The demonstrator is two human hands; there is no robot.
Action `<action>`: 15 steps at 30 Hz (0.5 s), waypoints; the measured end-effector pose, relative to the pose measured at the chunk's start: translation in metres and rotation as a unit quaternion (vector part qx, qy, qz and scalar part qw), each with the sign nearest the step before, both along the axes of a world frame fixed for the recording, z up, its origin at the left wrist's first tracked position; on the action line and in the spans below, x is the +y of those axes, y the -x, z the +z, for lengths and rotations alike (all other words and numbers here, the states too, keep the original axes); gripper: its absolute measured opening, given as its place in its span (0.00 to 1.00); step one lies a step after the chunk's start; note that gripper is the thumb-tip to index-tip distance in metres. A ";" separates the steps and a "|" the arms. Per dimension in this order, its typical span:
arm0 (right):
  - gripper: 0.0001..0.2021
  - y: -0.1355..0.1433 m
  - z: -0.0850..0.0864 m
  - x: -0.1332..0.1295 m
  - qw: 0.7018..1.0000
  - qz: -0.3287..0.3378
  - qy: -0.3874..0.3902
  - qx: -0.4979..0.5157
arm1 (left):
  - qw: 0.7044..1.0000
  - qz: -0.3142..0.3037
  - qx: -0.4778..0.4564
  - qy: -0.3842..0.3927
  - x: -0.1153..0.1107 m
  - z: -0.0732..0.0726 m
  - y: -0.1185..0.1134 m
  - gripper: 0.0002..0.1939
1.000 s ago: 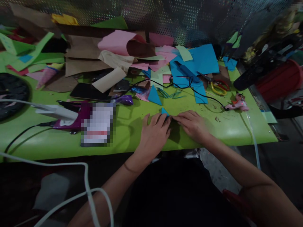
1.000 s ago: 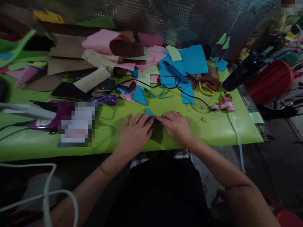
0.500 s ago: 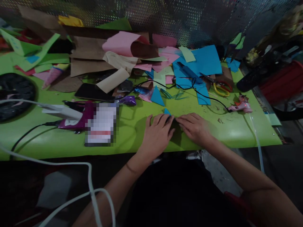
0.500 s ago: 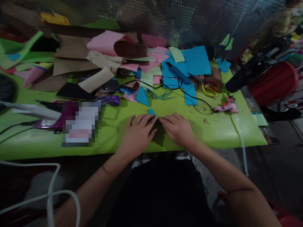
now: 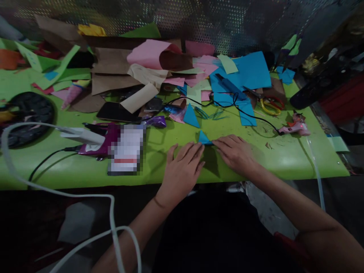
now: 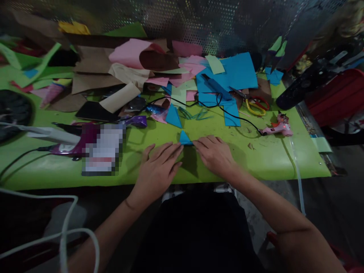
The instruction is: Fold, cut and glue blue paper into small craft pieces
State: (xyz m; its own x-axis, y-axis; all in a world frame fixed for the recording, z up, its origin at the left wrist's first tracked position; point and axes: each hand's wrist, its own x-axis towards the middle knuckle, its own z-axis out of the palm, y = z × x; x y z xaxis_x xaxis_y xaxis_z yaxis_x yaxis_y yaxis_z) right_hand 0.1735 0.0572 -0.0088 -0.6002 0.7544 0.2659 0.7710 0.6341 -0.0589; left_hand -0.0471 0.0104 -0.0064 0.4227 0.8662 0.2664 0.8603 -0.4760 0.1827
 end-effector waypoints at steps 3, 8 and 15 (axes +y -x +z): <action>0.15 0.000 0.000 0.000 1.000 0.000 0.011 0.003 | 0.999 -0.023 0.021 0.020 0.000 -0.001 -0.006 0.23; 0.16 0.000 -0.001 0.003 1.000 0.004 0.024 0.008 | 0.999 -0.021 0.027 0.039 0.008 -0.002 -0.011 0.24; 0.17 -0.002 -0.002 0.006 0.999 -0.003 0.035 0.033 | 0.999 -0.028 0.023 0.040 0.017 0.000 -0.009 0.25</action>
State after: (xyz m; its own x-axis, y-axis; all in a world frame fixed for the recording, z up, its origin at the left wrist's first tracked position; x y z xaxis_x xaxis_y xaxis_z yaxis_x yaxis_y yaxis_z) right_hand 0.1755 0.0635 -0.0111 -0.5786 0.7763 0.2502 0.7678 0.6219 -0.1539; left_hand -0.0382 0.0275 -0.0068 0.4821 0.8584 0.1754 0.8408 -0.5096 0.1828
